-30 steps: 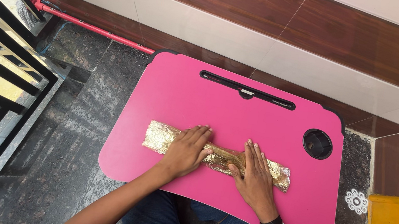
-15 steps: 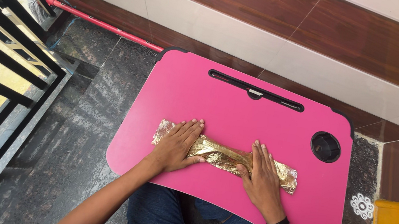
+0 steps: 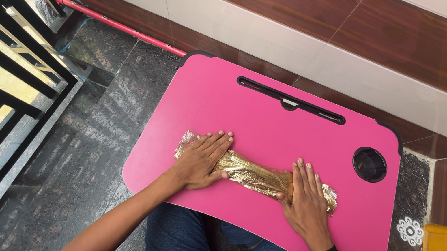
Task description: The person places sunglasses on a sheet of gold foil on a pink lap desk, then folds and rolls the foil around the sunglasses to form a cylindrical package. The person repeatedly adjusts and tightens the roll, then briefly unwraps and re-wraps the item.
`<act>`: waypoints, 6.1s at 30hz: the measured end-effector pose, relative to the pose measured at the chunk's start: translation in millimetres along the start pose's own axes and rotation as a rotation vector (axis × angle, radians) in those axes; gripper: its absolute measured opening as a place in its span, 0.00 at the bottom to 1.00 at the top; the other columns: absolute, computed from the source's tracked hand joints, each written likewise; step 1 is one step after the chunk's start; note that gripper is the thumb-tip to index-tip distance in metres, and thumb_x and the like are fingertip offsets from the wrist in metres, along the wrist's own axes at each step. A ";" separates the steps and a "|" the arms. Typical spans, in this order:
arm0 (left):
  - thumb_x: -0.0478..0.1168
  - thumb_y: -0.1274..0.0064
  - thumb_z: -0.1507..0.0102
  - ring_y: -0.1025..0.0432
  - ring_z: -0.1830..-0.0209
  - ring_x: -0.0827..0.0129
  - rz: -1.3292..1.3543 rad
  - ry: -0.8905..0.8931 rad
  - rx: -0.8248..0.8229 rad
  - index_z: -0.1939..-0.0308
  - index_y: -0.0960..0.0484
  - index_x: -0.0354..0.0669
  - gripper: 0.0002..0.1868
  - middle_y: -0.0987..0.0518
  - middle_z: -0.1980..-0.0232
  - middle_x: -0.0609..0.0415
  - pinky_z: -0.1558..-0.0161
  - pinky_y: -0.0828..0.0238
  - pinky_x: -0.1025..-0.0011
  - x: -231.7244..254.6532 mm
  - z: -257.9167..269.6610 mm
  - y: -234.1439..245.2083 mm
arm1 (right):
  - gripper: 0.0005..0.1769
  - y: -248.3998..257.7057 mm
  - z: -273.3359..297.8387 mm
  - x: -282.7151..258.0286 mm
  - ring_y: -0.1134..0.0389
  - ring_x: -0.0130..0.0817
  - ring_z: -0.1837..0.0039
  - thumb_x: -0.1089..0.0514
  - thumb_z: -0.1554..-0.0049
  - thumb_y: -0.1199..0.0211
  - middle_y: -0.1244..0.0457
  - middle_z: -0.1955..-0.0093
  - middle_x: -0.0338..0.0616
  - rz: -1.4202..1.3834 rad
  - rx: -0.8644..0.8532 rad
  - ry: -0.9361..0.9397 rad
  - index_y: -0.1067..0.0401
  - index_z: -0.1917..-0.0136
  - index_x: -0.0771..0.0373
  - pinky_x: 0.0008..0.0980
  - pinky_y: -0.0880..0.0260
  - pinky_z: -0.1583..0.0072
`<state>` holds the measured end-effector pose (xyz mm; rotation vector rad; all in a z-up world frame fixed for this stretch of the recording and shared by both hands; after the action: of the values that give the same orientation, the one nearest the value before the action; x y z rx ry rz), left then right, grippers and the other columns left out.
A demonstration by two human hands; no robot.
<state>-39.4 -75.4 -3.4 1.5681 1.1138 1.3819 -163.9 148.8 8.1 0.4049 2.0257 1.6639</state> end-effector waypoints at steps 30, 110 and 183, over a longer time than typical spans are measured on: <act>0.54 0.50 0.38 0.37 0.36 0.56 -0.036 -0.006 -0.008 0.36 0.29 0.36 0.33 0.30 0.38 0.44 0.39 0.44 0.56 5.0 11.2 25.5 | 0.59 0.5 2.0 11.0 0.61 0.41 0.17 0.17 0.50 0.50 0.55 0.18 0.48 0.027 -0.092 0.004 0.50 0.20 0.57 0.49 0.65 0.21; 0.55 0.64 0.26 0.44 0.22 0.49 0.048 0.153 0.299 0.23 0.43 0.36 0.34 0.38 0.23 0.39 0.24 0.51 0.54 51.9 -4.7 11.8 | 0.49 20.4 4.3 -3.5 0.55 0.46 0.17 0.27 0.44 0.45 0.50 0.18 0.51 -0.038 -0.016 -0.006 0.43 0.22 0.60 0.53 0.60 0.21; 0.55 0.63 0.27 0.44 0.21 0.51 0.144 0.174 0.253 0.24 0.43 0.30 0.36 0.37 0.23 0.39 0.22 0.54 0.55 41.0 0.4 10.1 | 0.25 12.2 -47.1 -92.2 0.37 0.49 0.26 0.52 0.34 0.49 0.37 0.29 0.56 -0.013 0.134 0.088 0.34 0.29 0.69 0.49 0.39 0.28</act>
<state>-36.2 -40.3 19.7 1.7619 1.3457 1.5447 -112.9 64.9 43.1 0.3700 2.2077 1.5685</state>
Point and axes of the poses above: each hand's wrist, its own z-axis away from the middle knuckle, its own y-axis out of the back of the hand, x = y × z, the point moved 9 cm from there along -z, towards the middle knuckle
